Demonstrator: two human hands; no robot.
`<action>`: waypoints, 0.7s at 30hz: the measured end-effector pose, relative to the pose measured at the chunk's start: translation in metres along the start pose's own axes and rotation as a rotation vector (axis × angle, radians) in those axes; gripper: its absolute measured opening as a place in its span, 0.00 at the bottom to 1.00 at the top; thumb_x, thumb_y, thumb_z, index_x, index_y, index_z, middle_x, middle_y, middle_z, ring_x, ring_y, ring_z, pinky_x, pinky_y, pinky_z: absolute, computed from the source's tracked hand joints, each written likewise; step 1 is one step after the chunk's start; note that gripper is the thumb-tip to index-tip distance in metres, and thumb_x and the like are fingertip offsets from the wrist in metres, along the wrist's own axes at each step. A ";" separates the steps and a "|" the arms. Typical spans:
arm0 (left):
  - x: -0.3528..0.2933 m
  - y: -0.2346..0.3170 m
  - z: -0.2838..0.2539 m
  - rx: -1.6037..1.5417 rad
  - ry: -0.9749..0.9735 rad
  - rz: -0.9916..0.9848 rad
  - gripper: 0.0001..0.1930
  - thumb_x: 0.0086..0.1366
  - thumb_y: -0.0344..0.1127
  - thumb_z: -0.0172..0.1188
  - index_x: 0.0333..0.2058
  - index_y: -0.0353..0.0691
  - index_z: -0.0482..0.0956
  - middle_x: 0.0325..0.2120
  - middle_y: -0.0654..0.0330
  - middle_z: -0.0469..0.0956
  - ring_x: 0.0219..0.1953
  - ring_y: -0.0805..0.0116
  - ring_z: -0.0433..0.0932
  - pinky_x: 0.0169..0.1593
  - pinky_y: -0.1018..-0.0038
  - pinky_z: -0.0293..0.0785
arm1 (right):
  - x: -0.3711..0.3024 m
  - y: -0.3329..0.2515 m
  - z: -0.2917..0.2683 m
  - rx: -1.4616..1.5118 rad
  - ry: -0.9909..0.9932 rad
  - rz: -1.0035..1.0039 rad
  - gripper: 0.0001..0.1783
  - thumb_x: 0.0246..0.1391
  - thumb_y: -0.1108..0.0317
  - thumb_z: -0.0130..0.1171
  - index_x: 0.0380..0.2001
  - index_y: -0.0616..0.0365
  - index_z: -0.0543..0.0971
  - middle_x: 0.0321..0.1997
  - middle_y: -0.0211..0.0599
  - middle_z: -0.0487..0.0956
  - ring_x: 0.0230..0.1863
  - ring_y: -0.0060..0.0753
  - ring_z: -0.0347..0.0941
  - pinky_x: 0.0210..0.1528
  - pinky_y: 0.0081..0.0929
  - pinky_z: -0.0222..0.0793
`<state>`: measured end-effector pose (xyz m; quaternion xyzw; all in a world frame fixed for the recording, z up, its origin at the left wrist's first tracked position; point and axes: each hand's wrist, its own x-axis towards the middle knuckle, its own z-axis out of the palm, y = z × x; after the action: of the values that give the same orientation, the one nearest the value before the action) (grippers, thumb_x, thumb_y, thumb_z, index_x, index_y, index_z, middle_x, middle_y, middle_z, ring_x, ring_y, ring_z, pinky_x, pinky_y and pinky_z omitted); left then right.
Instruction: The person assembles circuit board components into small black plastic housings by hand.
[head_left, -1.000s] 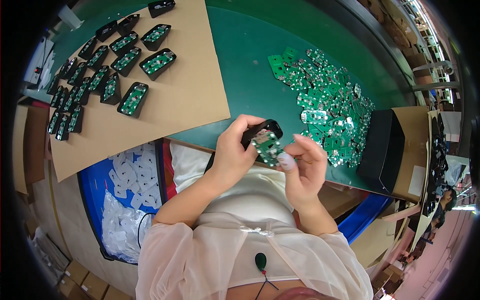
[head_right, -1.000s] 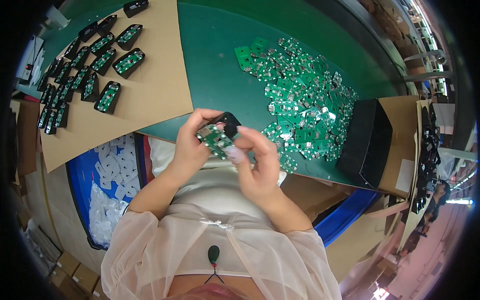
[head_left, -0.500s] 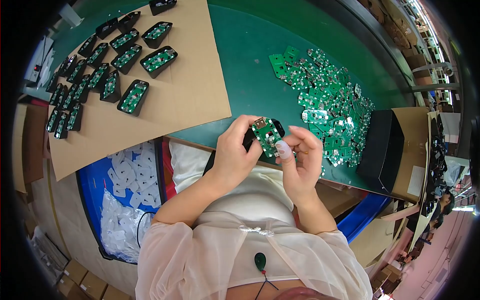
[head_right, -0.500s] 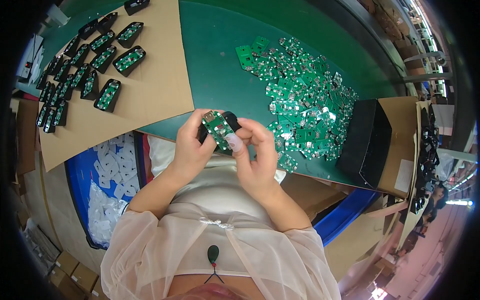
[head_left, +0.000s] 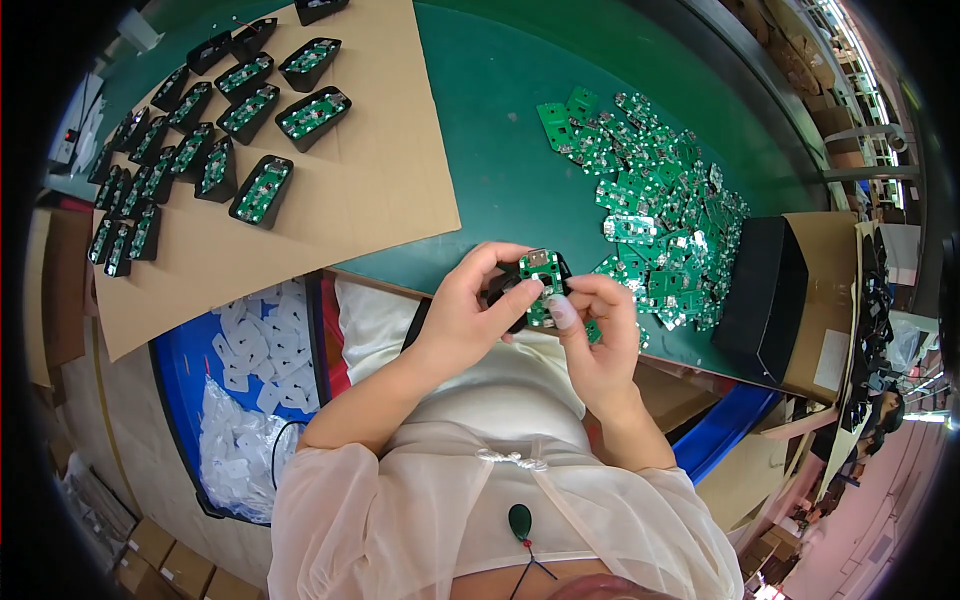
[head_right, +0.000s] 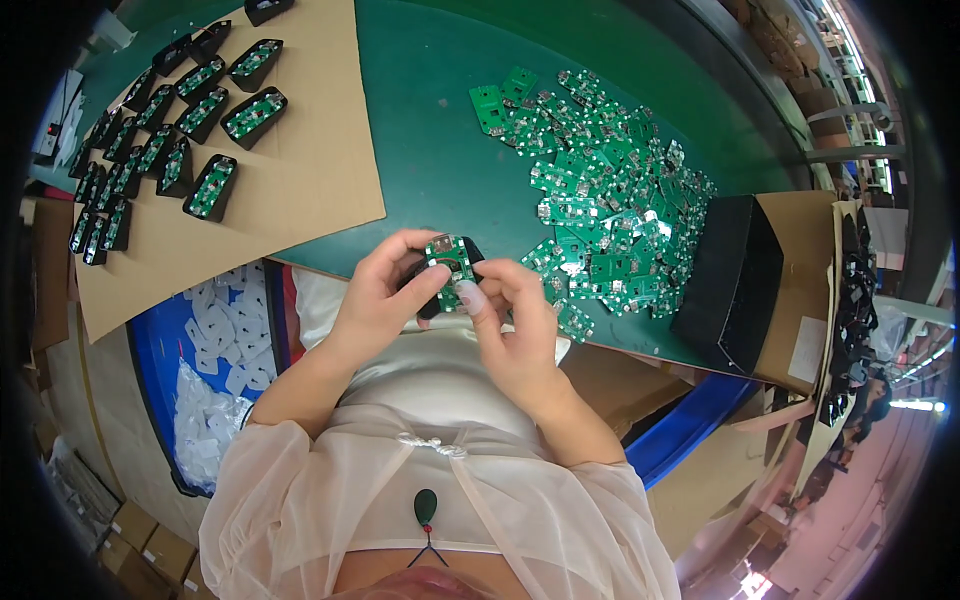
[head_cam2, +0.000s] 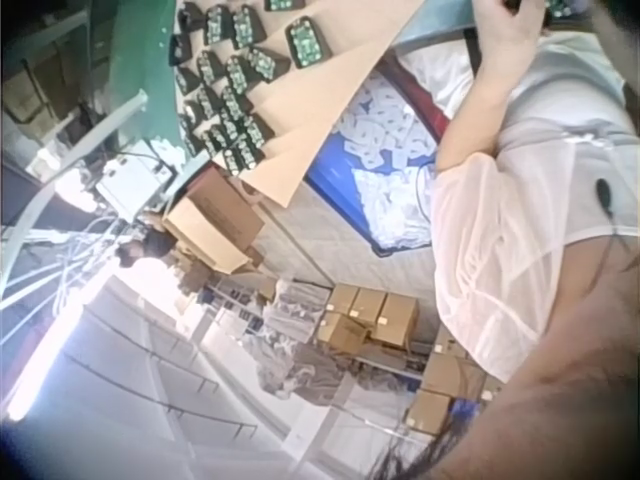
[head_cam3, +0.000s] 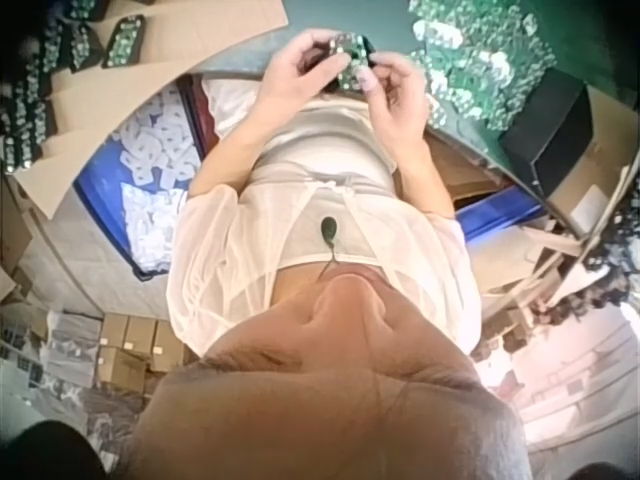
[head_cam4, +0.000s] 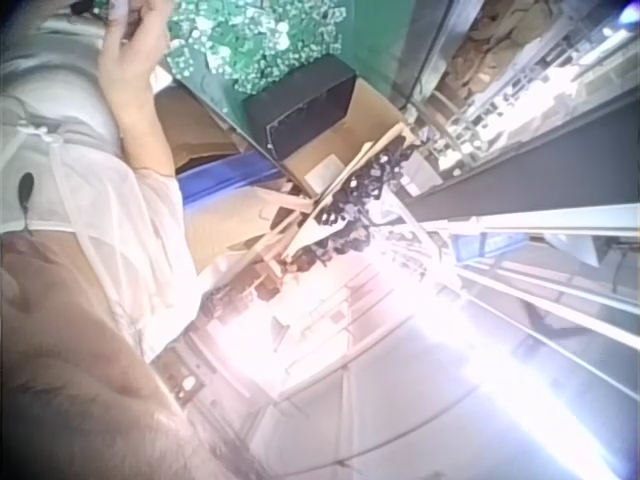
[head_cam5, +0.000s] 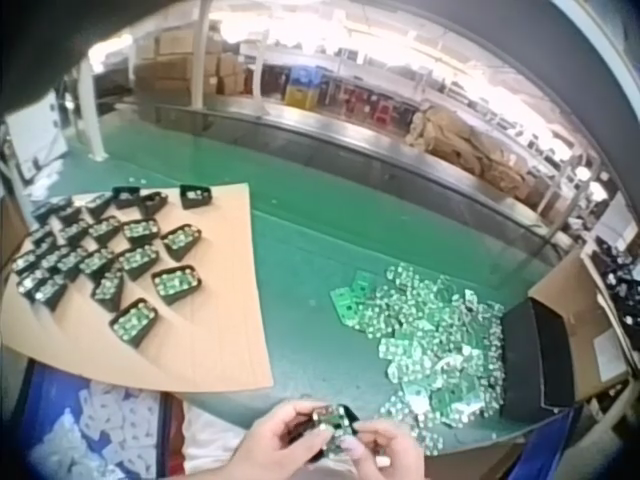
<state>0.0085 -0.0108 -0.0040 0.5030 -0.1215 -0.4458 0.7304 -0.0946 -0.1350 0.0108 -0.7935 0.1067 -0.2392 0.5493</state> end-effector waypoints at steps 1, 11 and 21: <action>0.001 -0.003 0.000 0.099 0.053 0.071 0.13 0.60 0.30 0.56 0.44 0.35 0.70 0.35 0.62 0.72 0.34 0.79 0.71 0.32 0.82 0.70 | 0.001 -0.001 -0.001 -0.139 -0.047 0.005 0.17 0.50 0.75 0.59 0.43 0.62 0.69 0.25 0.32 0.72 0.21 0.17 0.67 0.22 0.14 0.61; -0.002 -0.002 0.007 0.350 0.086 0.322 0.13 0.57 0.23 0.54 0.43 0.36 0.72 0.38 0.58 0.69 0.38 0.72 0.71 0.41 0.79 0.67 | 0.022 -0.012 0.001 -0.312 -0.048 -0.200 0.09 0.44 0.77 0.62 0.33 0.62 0.76 0.28 0.36 0.72 0.25 0.24 0.68 0.21 0.20 0.63; 0.001 0.001 0.000 0.651 0.200 0.769 0.11 0.52 0.21 0.59 0.33 0.43 0.79 0.41 0.57 0.69 0.21 0.74 0.68 0.24 0.79 0.65 | 0.041 -0.021 -0.016 -0.569 -0.210 -0.389 0.09 0.39 0.77 0.62 0.27 0.58 0.74 0.26 0.34 0.72 0.26 0.36 0.67 0.25 0.28 0.62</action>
<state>0.0093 -0.0113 -0.0036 0.6634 -0.3599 -0.0336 0.6552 -0.0691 -0.1577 0.0452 -0.9403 -0.0411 -0.2171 0.2587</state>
